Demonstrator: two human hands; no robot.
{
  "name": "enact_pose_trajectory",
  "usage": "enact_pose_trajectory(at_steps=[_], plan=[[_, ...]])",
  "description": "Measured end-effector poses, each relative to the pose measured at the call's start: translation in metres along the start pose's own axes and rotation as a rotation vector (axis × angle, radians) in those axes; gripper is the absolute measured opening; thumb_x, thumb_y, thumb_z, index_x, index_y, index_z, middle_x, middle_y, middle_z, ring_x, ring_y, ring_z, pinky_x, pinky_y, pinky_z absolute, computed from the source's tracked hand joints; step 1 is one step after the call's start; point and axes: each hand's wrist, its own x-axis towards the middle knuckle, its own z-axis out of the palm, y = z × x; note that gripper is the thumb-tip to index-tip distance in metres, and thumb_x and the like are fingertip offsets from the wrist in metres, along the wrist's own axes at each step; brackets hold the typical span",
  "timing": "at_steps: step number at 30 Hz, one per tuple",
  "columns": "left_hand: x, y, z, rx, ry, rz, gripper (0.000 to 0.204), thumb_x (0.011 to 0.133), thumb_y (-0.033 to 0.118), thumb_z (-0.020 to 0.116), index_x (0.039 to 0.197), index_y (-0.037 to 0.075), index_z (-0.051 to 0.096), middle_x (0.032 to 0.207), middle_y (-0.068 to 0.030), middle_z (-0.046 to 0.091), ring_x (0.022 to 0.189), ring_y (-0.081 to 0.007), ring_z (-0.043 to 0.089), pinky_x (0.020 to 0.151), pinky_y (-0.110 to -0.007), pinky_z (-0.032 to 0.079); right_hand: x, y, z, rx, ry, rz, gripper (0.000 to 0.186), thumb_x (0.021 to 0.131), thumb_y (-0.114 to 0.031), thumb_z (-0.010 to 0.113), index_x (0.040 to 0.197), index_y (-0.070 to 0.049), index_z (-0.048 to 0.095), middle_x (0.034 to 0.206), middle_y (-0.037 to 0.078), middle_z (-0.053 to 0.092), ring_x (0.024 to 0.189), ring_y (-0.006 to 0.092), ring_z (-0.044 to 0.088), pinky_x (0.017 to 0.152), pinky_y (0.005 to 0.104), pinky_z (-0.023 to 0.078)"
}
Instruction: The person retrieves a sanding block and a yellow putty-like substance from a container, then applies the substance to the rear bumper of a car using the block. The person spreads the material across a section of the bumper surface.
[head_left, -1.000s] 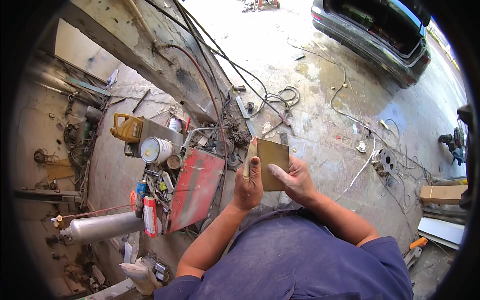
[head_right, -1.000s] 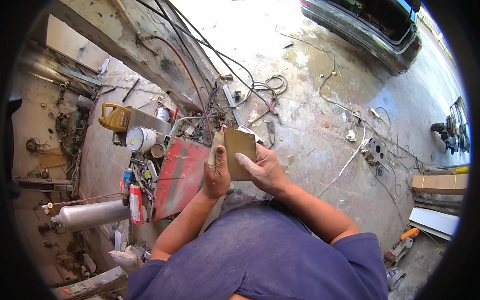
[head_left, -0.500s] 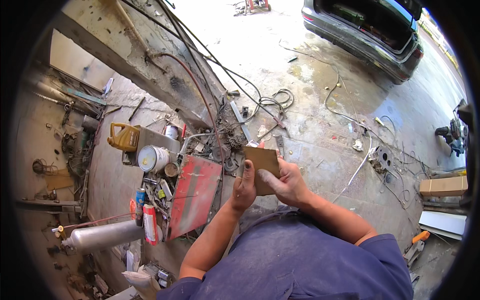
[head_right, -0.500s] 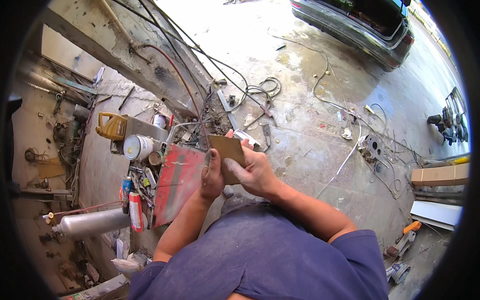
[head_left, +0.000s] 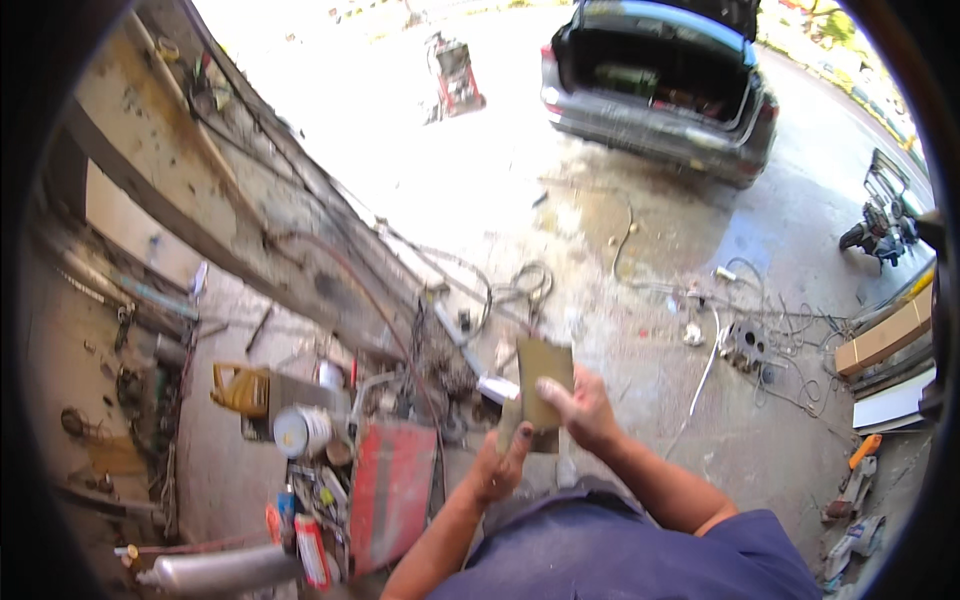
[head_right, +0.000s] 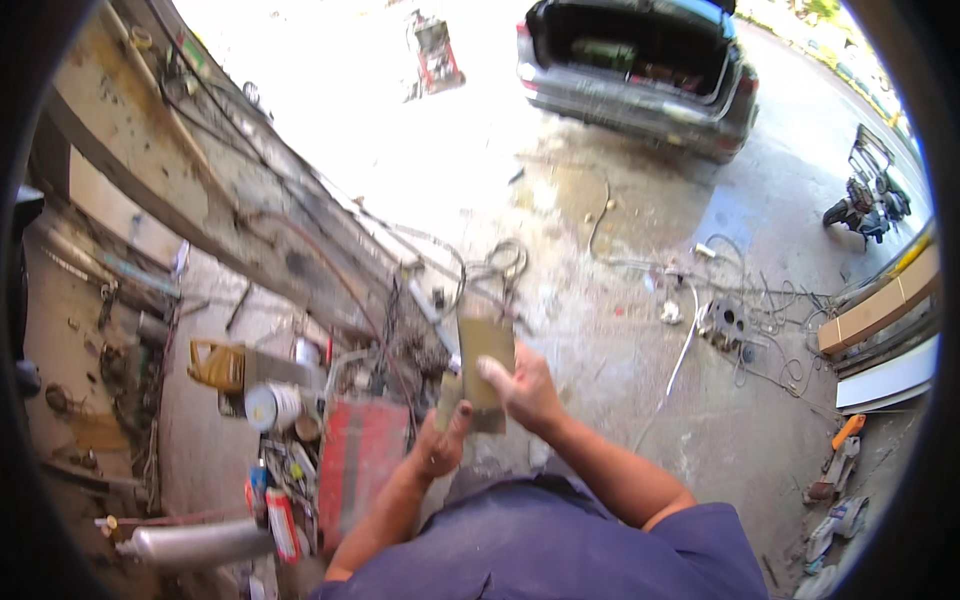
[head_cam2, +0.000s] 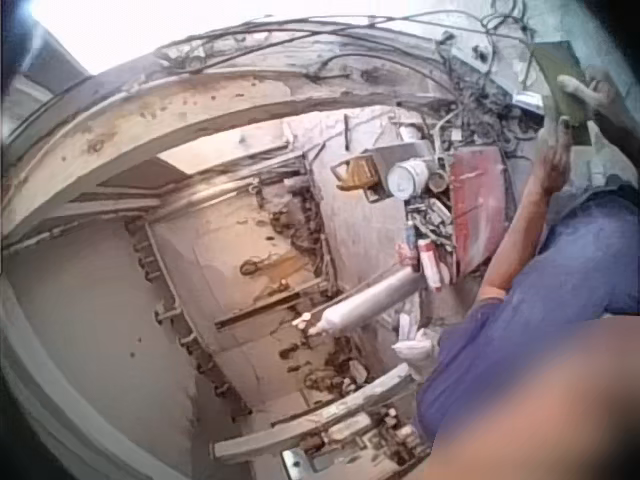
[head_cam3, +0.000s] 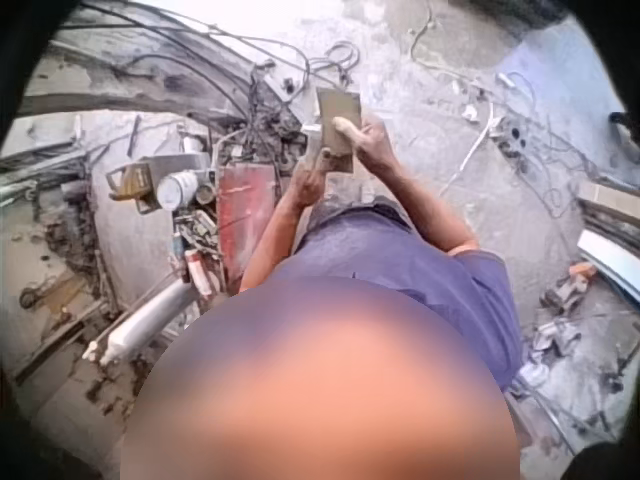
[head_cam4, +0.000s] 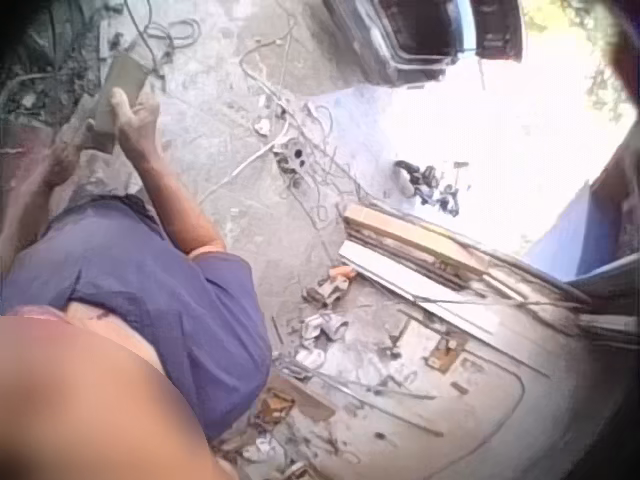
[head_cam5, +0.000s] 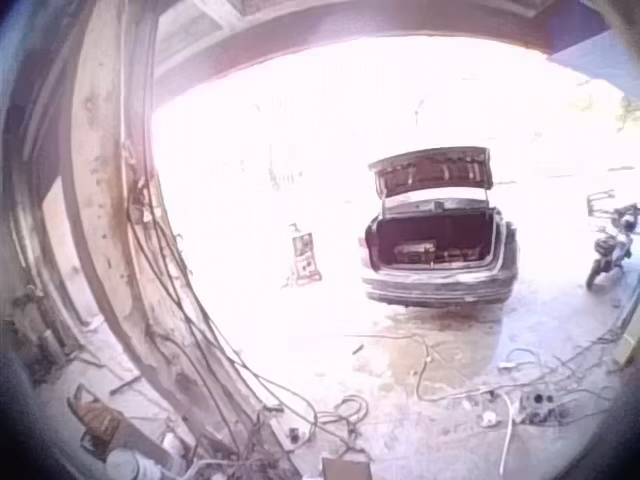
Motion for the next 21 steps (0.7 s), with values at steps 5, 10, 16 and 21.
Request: enact_pose_trajectory(at_steps=[5,10,16,21], plan=[[0.006,0.004,-0.016,0.087,-0.131,0.049,0.053,0.123,0.042,0.045,0.124,-0.004,0.072,0.104,-0.0172,0.081,0.095,-0.0252,0.074,0.087,-0.043,0.058,-0.008,0.007,0.007,-0.222,-0.11,-0.062,0.025,0.108,-0.016,0.074,0.126,0.001,0.074,0.109,0.003,0.079,0.098,0.0095,0.067,0.086,0.0312,0.058],[0.037,0.02,-0.024,-0.098,-0.202,0.146,0.055,0.123,0.042,0.045,0.153,-0.003,0.057,0.134,-0.0204,0.073,0.126,-0.0259,0.068,0.109,-0.041,0.052,-0.015,-0.005,0.003,-0.069,-0.081,-0.091,0.026,0.112,-0.011,0.07,0.135,0.001,0.071,0.118,0.003,0.08,0.103,0.0086,0.07,0.089,0.0293,0.059],[0.037,0.043,-0.025,-0.105,-0.192,0.255,0.072,0.124,0.046,0.043,0.176,-0.003,0.03,0.156,-0.018,0.062,0.143,-0.024,0.058,0.122,-0.037,0.043,-0.03,-0.005,0.015,0.075,0.218,-0.188,0.027,0.111,-0.008,0.07,0.136,0.002,0.071,0.123,0.008,0.08,0.106,0.0129,0.075,0.093,0.0312,0.063],[0.036,0.049,-0.025,0.067,-0.243,0.16,0.074,0.12,0.055,0.046,0.17,0.001,0.04,0.136,-0.0225,0.073,0.124,-0.034,0.072,0.104,-0.044,0.055,-0.042,0.0,0.025,0.095,0.229,-0.166,0.027,0.11,-0.008,0.072,0.136,0.001,0.072,0.121,0.008,0.081,0.104,0.0137,0.076,0.091,0.0317,0.064]])
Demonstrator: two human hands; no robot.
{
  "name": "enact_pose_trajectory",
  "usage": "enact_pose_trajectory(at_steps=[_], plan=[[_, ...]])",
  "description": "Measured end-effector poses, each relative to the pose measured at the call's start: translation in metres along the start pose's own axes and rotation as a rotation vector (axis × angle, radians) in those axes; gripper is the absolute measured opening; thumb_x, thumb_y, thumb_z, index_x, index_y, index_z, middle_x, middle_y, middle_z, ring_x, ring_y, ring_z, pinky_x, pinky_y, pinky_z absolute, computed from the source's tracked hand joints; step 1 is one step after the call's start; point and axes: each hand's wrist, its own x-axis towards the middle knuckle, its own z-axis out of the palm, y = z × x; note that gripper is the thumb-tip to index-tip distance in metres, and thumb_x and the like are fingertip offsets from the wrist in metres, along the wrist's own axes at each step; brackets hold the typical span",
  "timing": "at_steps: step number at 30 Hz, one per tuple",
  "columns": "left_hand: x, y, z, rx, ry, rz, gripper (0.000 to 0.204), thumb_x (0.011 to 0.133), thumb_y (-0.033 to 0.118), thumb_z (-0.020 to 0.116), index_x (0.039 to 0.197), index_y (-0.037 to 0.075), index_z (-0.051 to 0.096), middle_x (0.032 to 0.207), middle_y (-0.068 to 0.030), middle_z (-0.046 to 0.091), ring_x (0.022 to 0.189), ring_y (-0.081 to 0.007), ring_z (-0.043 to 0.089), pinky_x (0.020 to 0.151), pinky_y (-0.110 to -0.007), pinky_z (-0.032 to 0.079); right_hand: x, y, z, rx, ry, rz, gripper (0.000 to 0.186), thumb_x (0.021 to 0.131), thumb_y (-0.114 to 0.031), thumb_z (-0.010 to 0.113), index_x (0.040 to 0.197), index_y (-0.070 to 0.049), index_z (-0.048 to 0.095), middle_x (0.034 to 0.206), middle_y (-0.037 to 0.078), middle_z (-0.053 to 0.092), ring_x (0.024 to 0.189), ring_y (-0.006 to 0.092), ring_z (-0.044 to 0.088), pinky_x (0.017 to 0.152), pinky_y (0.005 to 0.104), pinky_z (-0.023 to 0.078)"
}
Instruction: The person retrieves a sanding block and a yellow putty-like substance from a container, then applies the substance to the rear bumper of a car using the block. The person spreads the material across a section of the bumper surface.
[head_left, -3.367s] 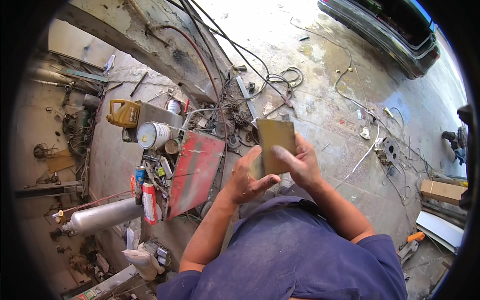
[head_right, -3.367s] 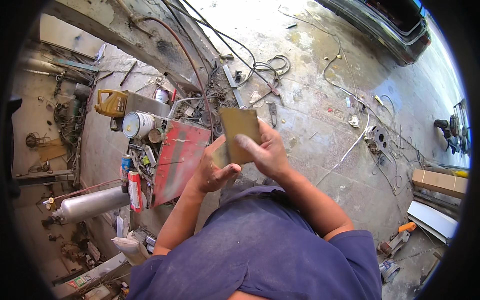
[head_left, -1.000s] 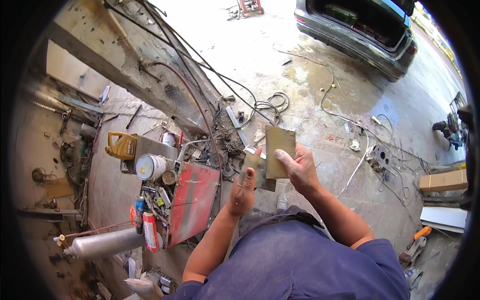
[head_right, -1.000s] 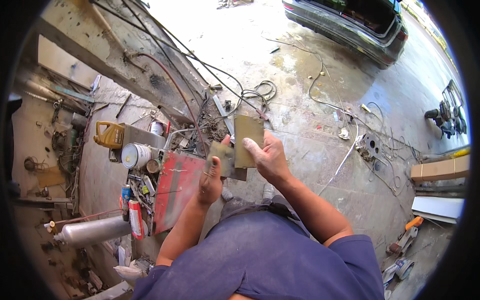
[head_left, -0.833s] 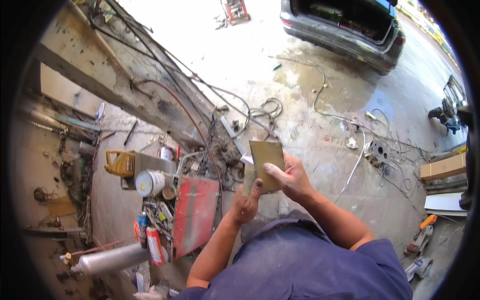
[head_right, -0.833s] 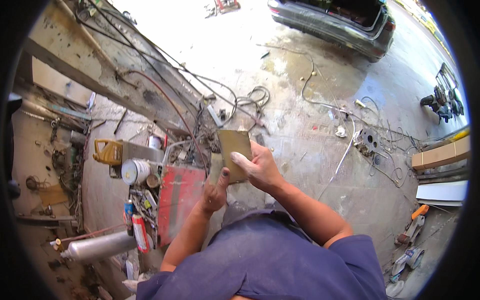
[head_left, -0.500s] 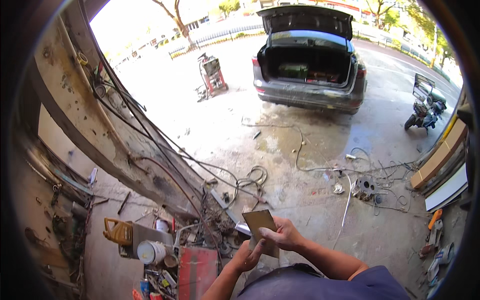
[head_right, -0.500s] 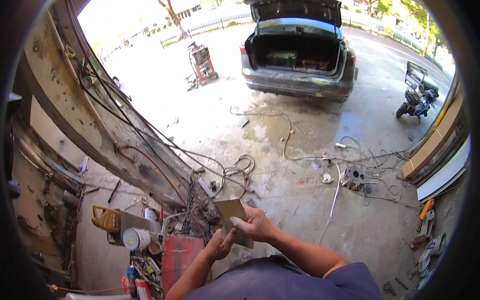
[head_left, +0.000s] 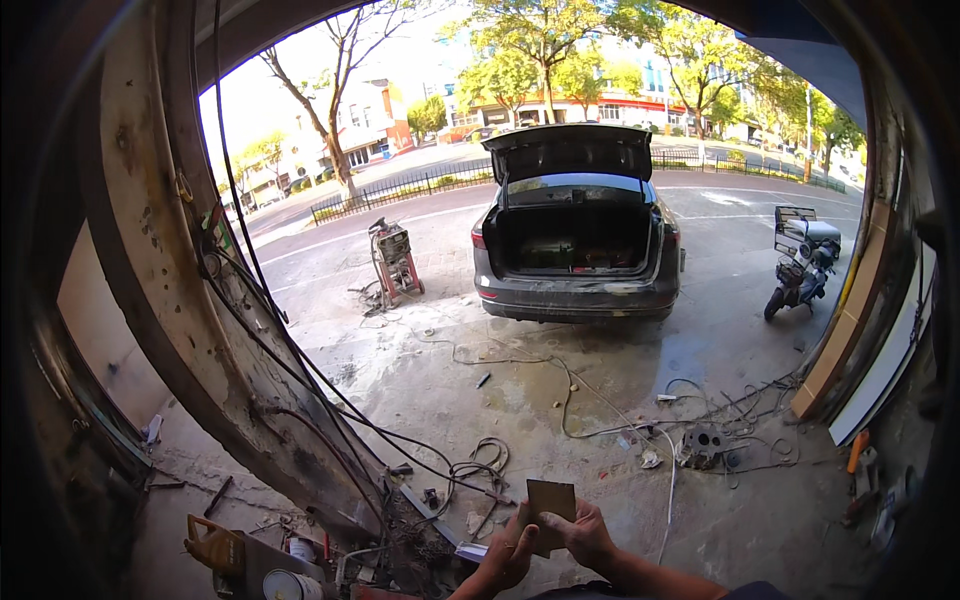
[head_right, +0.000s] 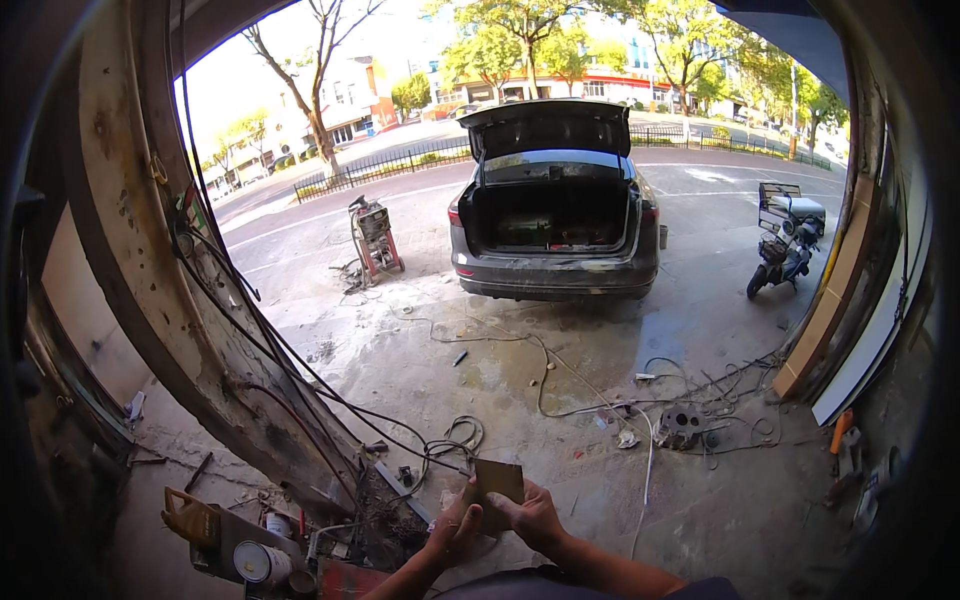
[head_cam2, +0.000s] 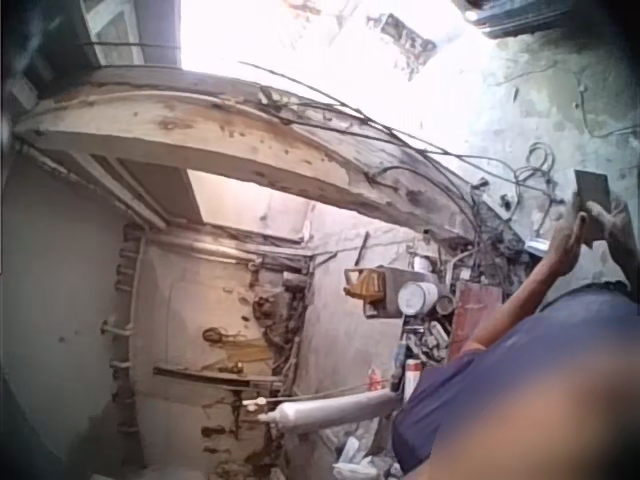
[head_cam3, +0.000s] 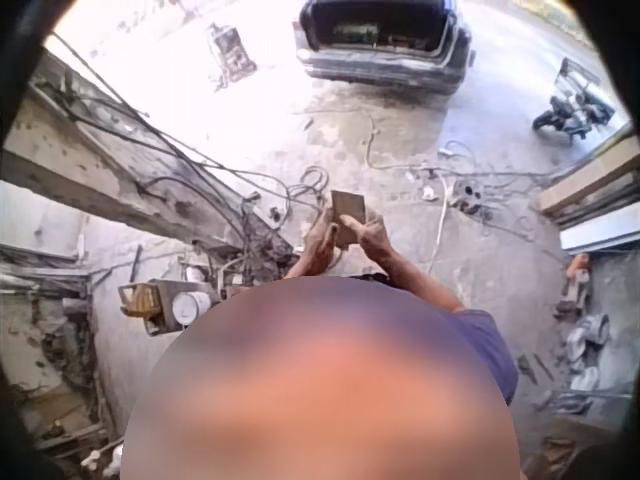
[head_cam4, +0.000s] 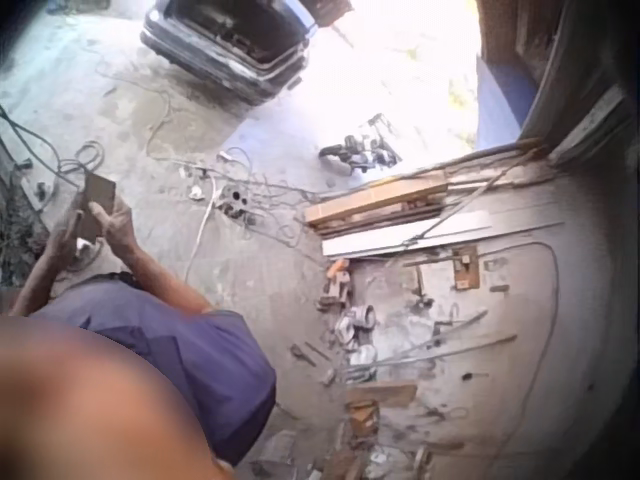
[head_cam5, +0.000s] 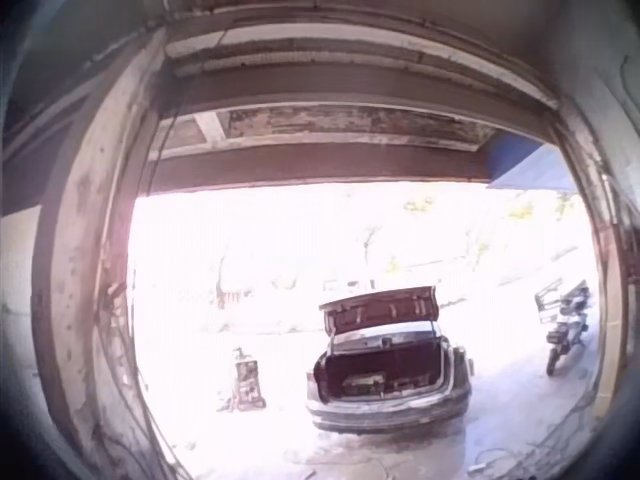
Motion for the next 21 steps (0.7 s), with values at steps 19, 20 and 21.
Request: enact_pose_trajectory(at_steps=[19,20,21], plan=[[-0.098,-0.133,0.026,-0.685,-0.118,-0.552,0.106,0.103,0.071,0.072,0.164,-0.011,0.043,0.146,-0.0233,0.069,0.135,-0.0274,0.067,0.117,-0.041,0.051,-0.066,0.148,0.0,-0.329,-0.329,0.265,0.016,0.095,-0.008,0.083,0.109,-0.005,0.075,0.096,0.012,0.076,0.088,0.0345,0.075,0.085,0.0421,0.06],[-0.095,-0.146,0.025,-0.703,-0.135,-0.581,0.107,0.102,0.071,0.073,0.166,-0.01,0.041,0.147,-0.0219,0.068,0.135,-0.0269,0.066,0.118,-0.041,0.051,-0.054,0.159,-0.007,-0.355,-0.393,0.257,0.015,0.095,-0.009,0.082,0.108,-0.004,0.075,0.095,0.012,0.076,0.088,0.0347,0.075,0.086,0.0424,0.06],[-0.09,-0.149,0.023,-0.721,-0.125,-0.598,0.108,0.102,0.071,0.074,0.167,-0.008,0.04,0.149,-0.0205,0.066,0.137,-0.0263,0.065,0.119,-0.041,0.05,-0.046,0.161,-0.01,-0.38,-0.45,0.25,0.014,0.096,-0.01,0.082,0.107,-0.004,0.075,0.095,0.013,0.076,0.089,0.035,0.075,0.086,0.0426,0.06]])
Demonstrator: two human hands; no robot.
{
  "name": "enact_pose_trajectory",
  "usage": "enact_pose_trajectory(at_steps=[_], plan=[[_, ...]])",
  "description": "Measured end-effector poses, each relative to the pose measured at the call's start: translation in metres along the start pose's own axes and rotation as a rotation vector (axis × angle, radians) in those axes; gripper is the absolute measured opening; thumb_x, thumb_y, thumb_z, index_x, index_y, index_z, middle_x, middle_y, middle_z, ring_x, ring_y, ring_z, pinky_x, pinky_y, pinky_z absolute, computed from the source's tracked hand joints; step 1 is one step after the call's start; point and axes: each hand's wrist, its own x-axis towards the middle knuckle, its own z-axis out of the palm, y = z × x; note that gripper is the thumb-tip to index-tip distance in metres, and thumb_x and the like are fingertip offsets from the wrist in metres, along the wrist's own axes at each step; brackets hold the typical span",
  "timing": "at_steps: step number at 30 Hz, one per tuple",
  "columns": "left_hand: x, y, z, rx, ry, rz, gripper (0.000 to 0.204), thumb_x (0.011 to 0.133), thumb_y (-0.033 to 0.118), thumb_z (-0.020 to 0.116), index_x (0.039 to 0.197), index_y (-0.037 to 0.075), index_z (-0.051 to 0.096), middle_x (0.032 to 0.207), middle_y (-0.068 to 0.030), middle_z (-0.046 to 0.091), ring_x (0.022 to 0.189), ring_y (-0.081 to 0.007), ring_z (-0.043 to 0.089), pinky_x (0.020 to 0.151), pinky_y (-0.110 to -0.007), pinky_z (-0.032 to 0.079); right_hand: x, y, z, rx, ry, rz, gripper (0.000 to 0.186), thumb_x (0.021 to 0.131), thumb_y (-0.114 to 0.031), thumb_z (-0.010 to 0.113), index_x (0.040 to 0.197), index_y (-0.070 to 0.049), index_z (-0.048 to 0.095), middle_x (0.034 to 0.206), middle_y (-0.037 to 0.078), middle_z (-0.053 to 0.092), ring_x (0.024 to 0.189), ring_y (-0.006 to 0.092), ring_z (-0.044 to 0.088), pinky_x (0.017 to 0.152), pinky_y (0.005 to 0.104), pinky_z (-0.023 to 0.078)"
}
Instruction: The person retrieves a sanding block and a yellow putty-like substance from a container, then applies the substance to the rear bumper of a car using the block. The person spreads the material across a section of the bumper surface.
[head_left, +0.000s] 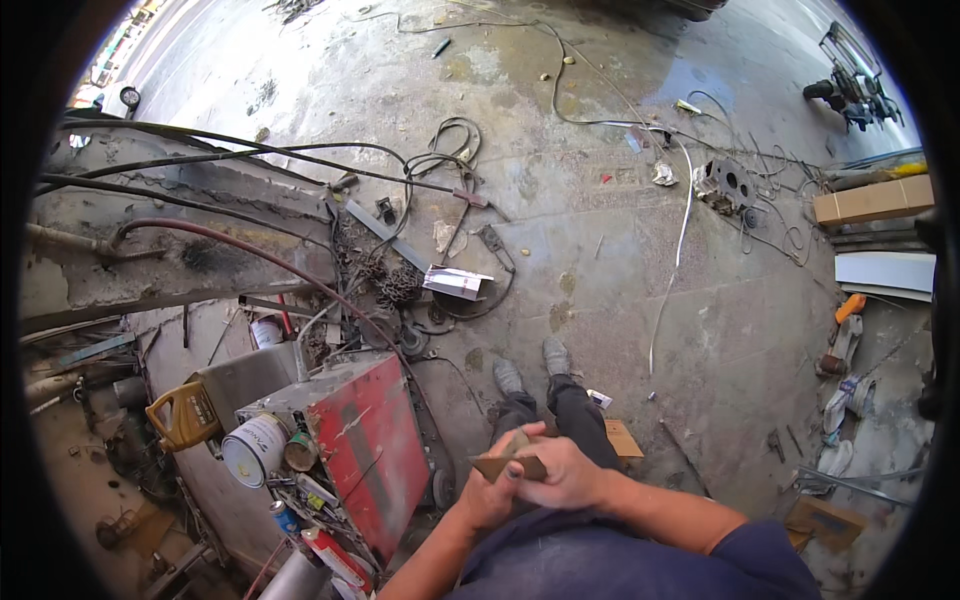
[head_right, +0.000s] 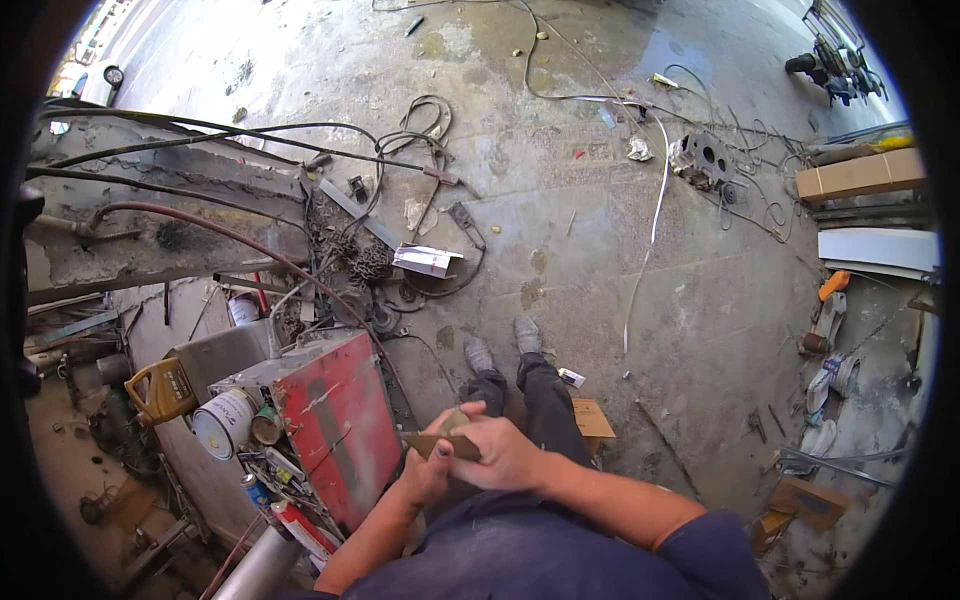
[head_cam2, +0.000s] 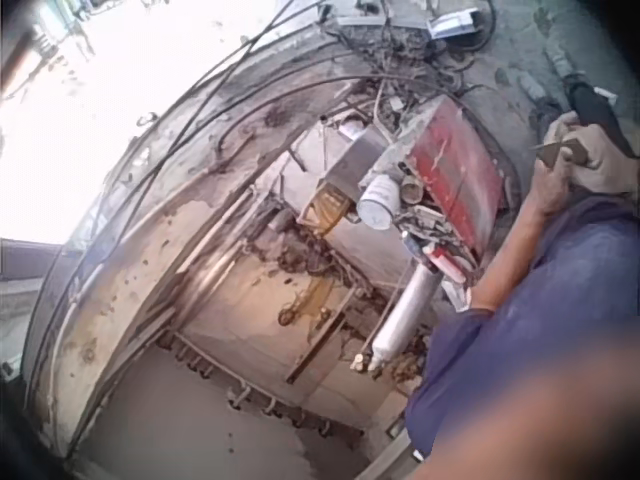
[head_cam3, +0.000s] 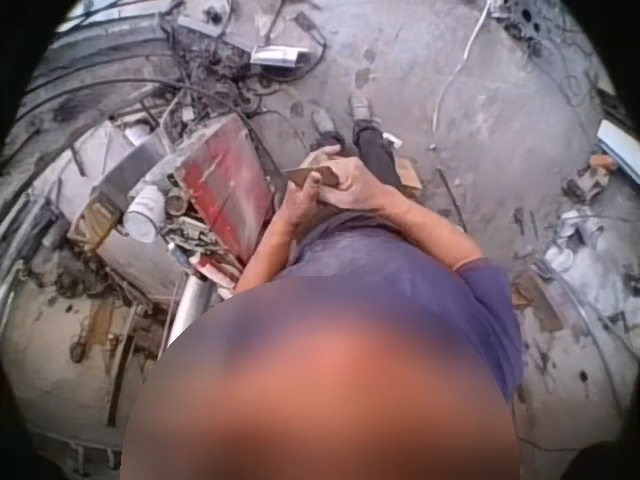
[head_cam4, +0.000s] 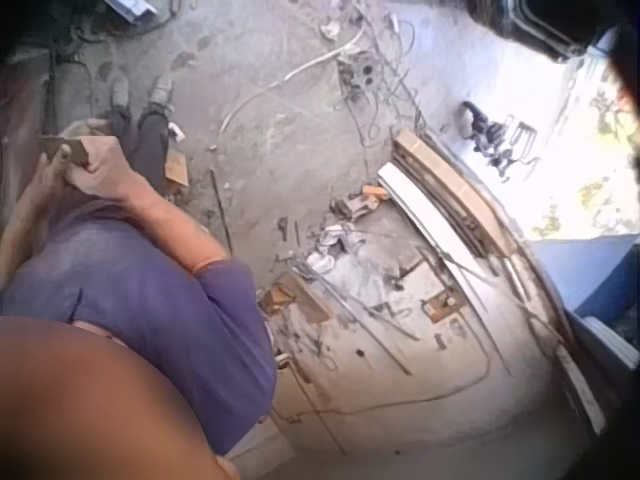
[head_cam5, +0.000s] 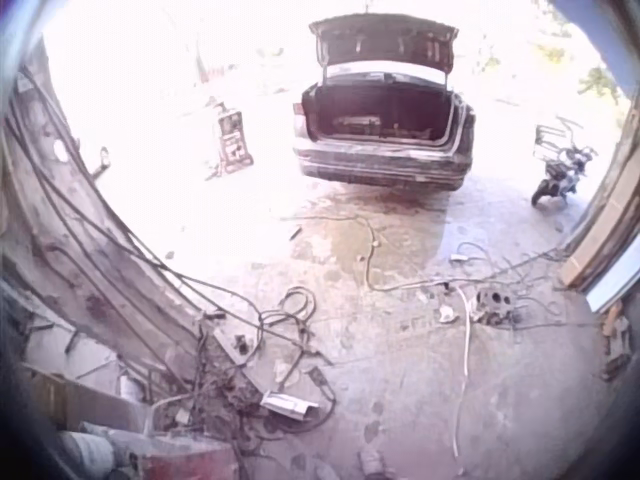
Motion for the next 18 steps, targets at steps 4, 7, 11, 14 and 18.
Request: enact_pose_trajectory(at_steps=[4,7,11,14,18], plan=[[0.012,0.037,-0.003,-0.015,0.024,0.069,0.114,0.1,0.068,0.078,0.174,-0.003,0.03,0.157,-0.0143,0.06,0.143,-0.0232,0.059,0.123,-0.039,0.045,0.018,-0.015,-0.007,0.161,0.108,0.005,0.018,0.105,-0.016,0.079,0.118,-0.003,0.078,0.104,0.006,0.081,0.101,0.0171,0.074,0.09,0.0354,0.06],[0.008,0.07,0.003,-0.029,0.097,0.218,0.113,0.1,0.057,0.085,0.176,-0.004,0.028,0.155,-0.0158,0.062,0.141,-0.0238,0.06,0.122,-0.038,0.045,0.038,-0.08,-0.021,0.366,0.332,0.256,0.018,0.106,-0.013,0.079,0.12,0.0,0.08,0.108,0.0,0.081,0.1,0.0067,0.07,0.087,0.0276,0.059],[0.011,0.106,0.005,0.396,0.075,0.434,0.098,0.101,0.05,0.085,0.167,-0.009,0.044,0.151,-0.0208,0.067,0.14,-0.026,0.062,0.121,-0.04,0.047,0.042,-0.105,-0.025,0.207,0.337,0.092,0.018,0.106,-0.015,0.081,0.117,0.0,0.081,0.104,-0.002,0.079,0.098,0.0065,0.071,0.084,0.027,0.06],[0.014,0.135,-0.001,0.351,-0.108,0.441,0.08,0.1,0.05,0.085,0.152,-0.006,0.06,0.157,-0.0251,0.065,0.14,-0.0345,0.065,0.12,-0.044,0.048,0.046,-0.12,-0.023,0.022,0.172,-0.235,0.016,0.104,-0.01,0.077,0.115,0.001,0.081,0.102,0.001,0.081,0.094,0.0065,0.071,0.082,0.028,0.06],[0.013,0.171,-0.004,0.527,-0.146,0.544,0.098,0.098,0.069,0.08,0.155,-0.007,0.058,0.161,-0.0214,0.057,0.147,-0.0272,0.056,0.125,-0.044,0.042,0.053,-0.143,-0.03,0.313,0.115,-0.051,0.017,0.105,-0.008,0.078,0.119,0.002,0.081,0.105,0.002,0.082,0.096,0.0074,0.072,0.085,0.0274,0.061]])
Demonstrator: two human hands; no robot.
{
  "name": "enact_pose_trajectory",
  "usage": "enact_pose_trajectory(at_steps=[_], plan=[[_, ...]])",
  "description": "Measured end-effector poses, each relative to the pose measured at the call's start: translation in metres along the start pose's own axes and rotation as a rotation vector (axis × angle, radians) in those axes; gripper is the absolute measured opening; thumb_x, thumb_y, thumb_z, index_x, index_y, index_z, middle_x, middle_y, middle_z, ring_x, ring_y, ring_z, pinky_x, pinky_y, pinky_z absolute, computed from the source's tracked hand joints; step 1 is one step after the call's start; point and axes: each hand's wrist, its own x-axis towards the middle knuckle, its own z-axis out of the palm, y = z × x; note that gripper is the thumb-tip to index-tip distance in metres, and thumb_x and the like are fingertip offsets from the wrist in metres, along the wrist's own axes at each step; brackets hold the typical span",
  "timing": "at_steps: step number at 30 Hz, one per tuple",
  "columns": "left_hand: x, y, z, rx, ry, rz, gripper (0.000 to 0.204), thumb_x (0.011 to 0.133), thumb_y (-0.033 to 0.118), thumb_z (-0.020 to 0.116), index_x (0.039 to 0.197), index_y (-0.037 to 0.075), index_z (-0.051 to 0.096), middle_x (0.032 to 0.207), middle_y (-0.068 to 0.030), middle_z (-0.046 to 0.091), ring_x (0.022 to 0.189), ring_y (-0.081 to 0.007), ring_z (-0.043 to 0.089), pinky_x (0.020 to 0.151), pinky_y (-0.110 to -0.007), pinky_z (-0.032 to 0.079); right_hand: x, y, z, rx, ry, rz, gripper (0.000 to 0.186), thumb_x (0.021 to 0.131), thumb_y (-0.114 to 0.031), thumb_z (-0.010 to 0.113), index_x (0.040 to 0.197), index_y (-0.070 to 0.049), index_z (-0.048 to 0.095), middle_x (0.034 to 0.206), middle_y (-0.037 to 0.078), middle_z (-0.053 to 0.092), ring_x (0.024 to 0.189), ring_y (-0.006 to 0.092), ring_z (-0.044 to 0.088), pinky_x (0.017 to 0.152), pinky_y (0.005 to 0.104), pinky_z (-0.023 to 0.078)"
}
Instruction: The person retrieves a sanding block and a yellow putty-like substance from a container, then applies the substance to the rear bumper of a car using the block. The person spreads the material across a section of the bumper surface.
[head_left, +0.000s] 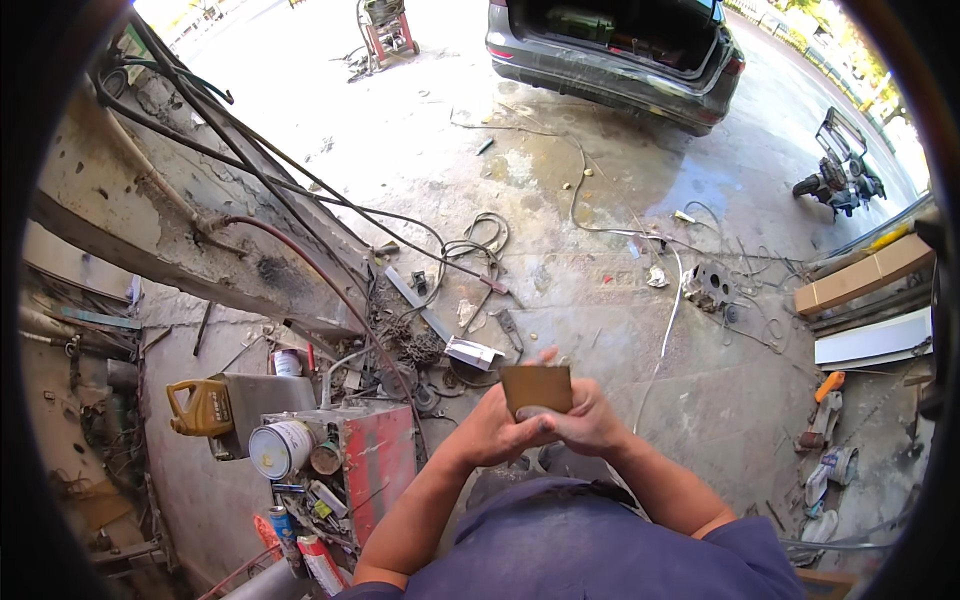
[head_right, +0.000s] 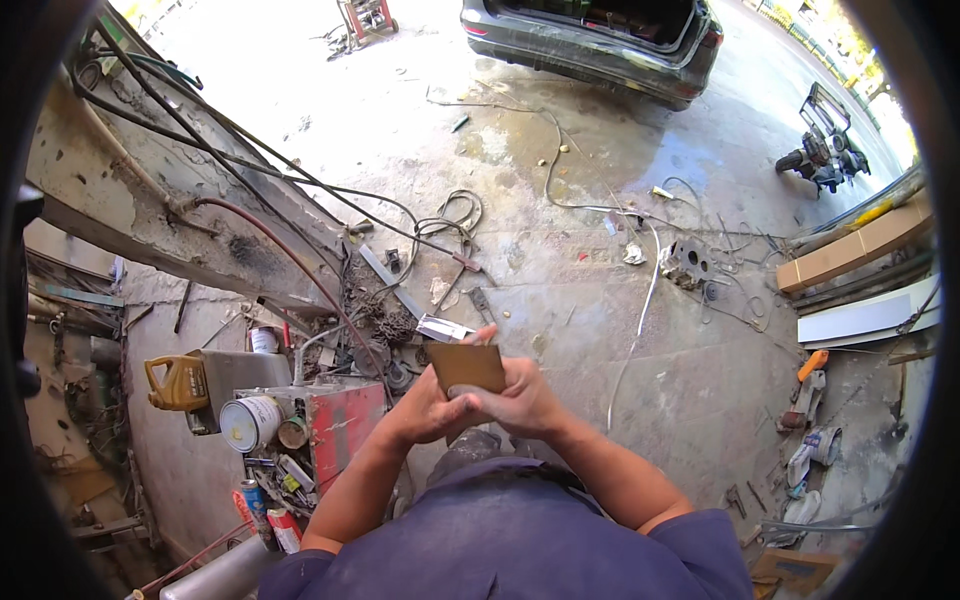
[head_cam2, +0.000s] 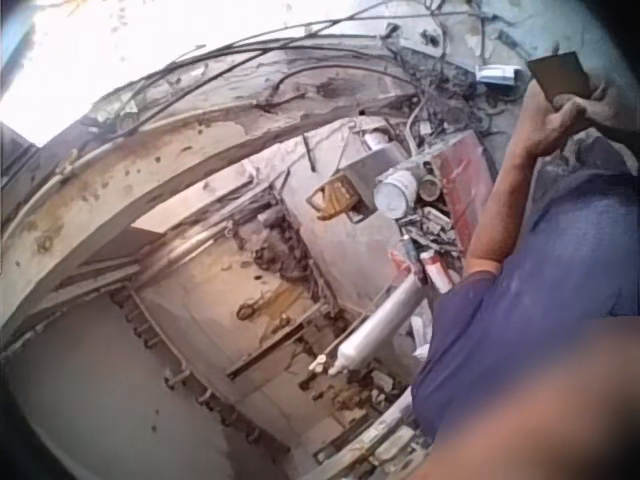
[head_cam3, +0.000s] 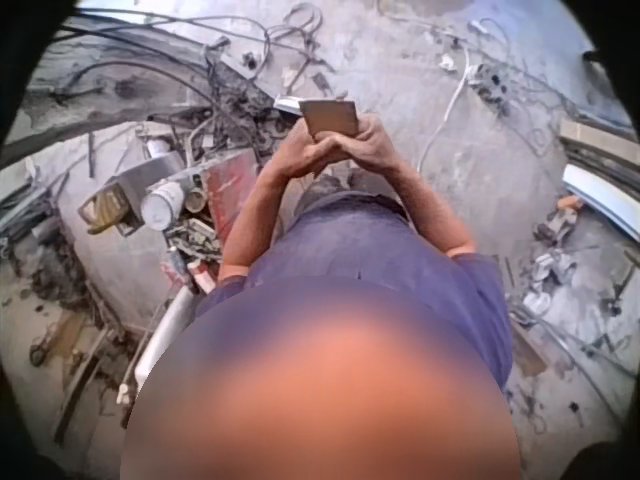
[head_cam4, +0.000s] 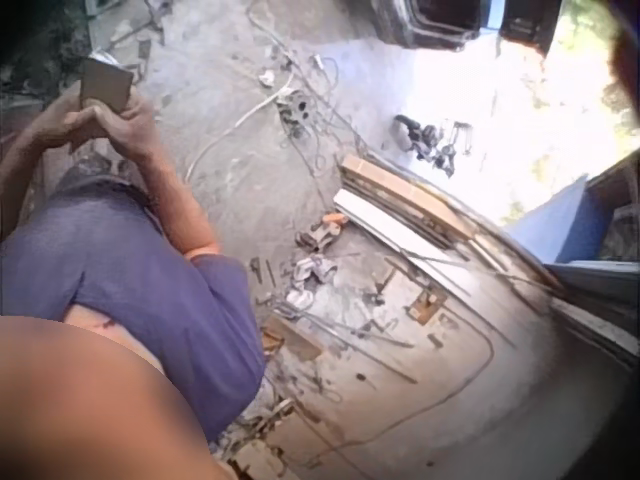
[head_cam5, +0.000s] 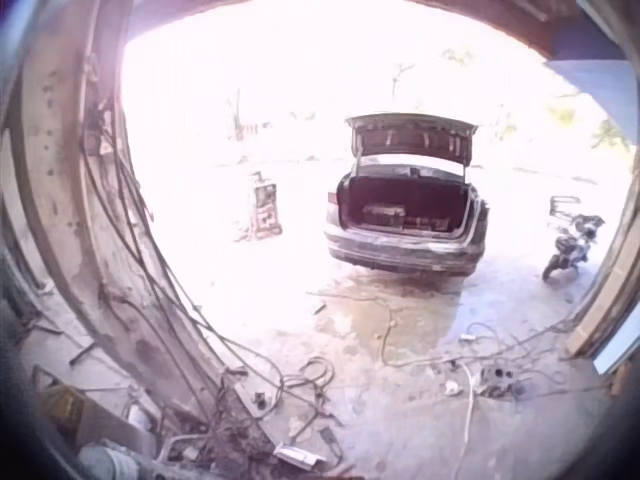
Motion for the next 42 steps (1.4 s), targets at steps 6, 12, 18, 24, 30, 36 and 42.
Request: enact_pose_trajectory(at_steps=[6,12,18,24,30,36,42], plan=[[-0.005,0.002,0.0,-0.564,0.173,-0.163,0.073,0.1,0.016,0.078,0.156,0.004,0.033,0.135,-0.0164,0.064,0.122,-0.0239,0.068,0.103,-0.04,0.059,0.003,-0.034,0.01,-0.041,0.345,-0.081,0.023,0.107,-0.006,0.077,0.129,0.001,0.076,0.114,0.004,0.081,0.1,0.011,0.074,0.089,0.0299,0.062],[-0.035,-0.037,-0.026,-0.806,0.233,-0.135,0.056,0.096,0.005,0.054,0.151,-0.002,0.043,0.133,-0.0245,0.068,0.11,-0.0403,0.078,0.089,-0.053,0.069,-0.036,-0.019,-0.017,-0.111,0.51,-0.115,0.02,0.107,-0.008,0.076,0.126,0.0,0.075,0.109,0.0,0.078,0.095,0.0089,0.071,0.083,0.0288,0.061],[-0.053,-0.045,-0.017,-0.781,0.596,-0.141,0.047,0.105,0.008,0.054,0.15,-0.004,0.051,0.128,-0.0257,0.074,0.106,-0.0404,0.081,0.084,-0.051,0.071,-0.07,0.006,-0.047,-0.107,0.639,-0.045,0.023,0.106,-0.008,0.074,0.126,0.002,0.075,0.106,0.002,0.077,0.091,0.0085,0.07,0.08,0.0288,0.059],[-0.084,-0.098,-0.027,-0.65,1.035,-0.143,0.036,0.105,0.01,0.054,0.137,-0.004,0.061,0.117,-0.0226,0.076,0.094,-0.037,0.08,0.074,-0.05,0.07,-0.066,0.018,-0.11,-0.099,0.725,-0.07,0.019,0.104,-0.009,0.076,0.121,0.002,0.077,0.105,0.002,0.078,0.089,0.0079,0.068,0.078,0.0288,0.058],[-0.055,-0.076,0.001,-0.613,1.161,-0.149,0.05,0.086,0.006,0.051,0.133,-0.007,0.06,0.114,-0.0197,0.073,0.101,-0.0369,0.078,0.071,-0.052,0.07,-0.063,-0.006,-0.218,-0.14,0.788,-0.071,0.016,0.103,-0.01,0.079,0.117,-0.001,0.077,0.103,0.0,0.076,0.086,0.0071,0.068,0.075,0.0284,0.057],[0.016,-0.061,0.064,-0.546,1.08,-0.223,0.055,0.087,0.002,0.051,0.142,-0.002,0.054,0.12,-0.0169,0.07,0.101,-0.0344,0.077,0.072,-0.052,0.071,-0.074,-0.014,-0.316,0.007,0.903,-0.109,0.017,0.104,-0.011,0.077,0.118,-0.002,0.076,0.1,-0.002,0.075,0.086,0.0062,0.065,0.076,0.027,0.055],[0.07,-0.062,0.107,-0.485,1.128,-0.211,0.034,0.099,-0.005,0.055,0.132,0.0,0.06,0.119,-0.013,0.073,0.093,-0.025,0.078,0.075,-0.047,0.071,-0.082,-0.012,-0.378,-0.032,0.924,-0.061,0.019,0.105,-0.01,0.072,0.122,-0.001,0.073,0.107,0.0,0.075,0.091,0.0074,0.067,0.081,0.0286,0.056]])
